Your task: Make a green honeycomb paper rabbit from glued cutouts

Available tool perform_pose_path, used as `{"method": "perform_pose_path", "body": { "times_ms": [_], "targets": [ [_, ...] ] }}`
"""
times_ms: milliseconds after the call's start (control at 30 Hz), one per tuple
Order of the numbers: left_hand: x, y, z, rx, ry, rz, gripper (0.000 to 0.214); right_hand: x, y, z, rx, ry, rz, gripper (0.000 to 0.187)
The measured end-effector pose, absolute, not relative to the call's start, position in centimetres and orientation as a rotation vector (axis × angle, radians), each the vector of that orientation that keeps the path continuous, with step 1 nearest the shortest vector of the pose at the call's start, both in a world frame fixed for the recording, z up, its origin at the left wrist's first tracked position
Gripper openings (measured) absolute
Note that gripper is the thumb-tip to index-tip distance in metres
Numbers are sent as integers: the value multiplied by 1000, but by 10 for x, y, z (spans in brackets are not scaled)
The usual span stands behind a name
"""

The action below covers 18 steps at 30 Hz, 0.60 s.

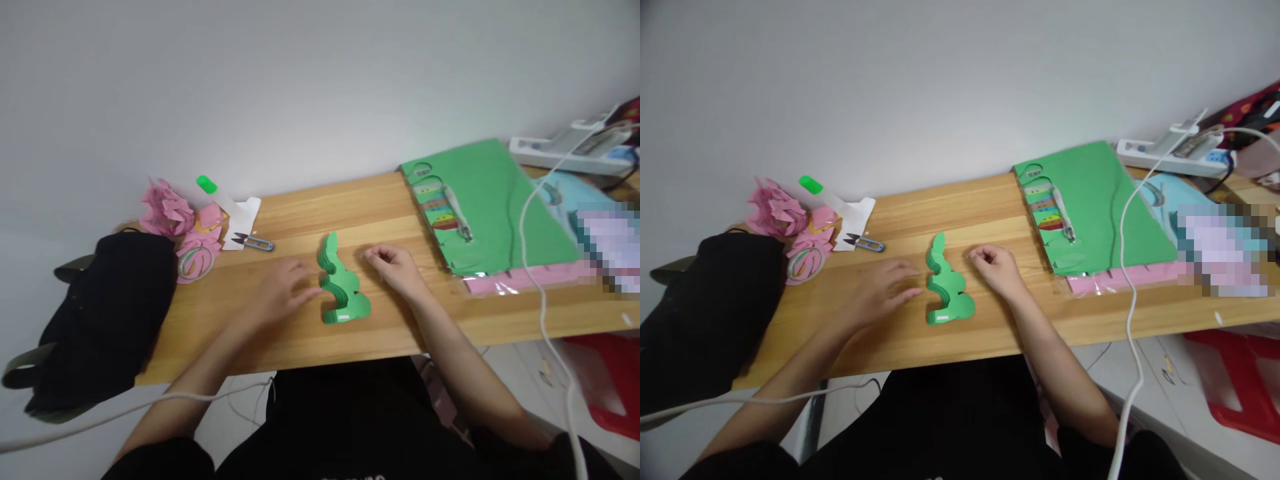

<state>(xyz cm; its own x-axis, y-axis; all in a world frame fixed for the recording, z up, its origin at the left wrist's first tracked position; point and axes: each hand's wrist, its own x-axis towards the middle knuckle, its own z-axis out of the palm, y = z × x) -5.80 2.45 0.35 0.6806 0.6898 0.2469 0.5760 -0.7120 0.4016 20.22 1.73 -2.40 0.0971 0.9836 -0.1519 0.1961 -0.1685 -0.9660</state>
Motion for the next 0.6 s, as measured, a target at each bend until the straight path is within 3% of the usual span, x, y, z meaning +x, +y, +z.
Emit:
{"method": "perform_pose_path", "body": {
  "times_ms": [133,300,600],
  "targets": [
    [-34,-8,13,2674,723,629,30,205,10,-17,-1506,-1319,1124,31],
    [-32,-26,4,2623,782,742,5,207,-20,-2,-1576,-1734,925,17],
    [-37,-36,-11,2542,830,811,13,198,-54,-1,-1570,-1879,924,13]
  ]
}}
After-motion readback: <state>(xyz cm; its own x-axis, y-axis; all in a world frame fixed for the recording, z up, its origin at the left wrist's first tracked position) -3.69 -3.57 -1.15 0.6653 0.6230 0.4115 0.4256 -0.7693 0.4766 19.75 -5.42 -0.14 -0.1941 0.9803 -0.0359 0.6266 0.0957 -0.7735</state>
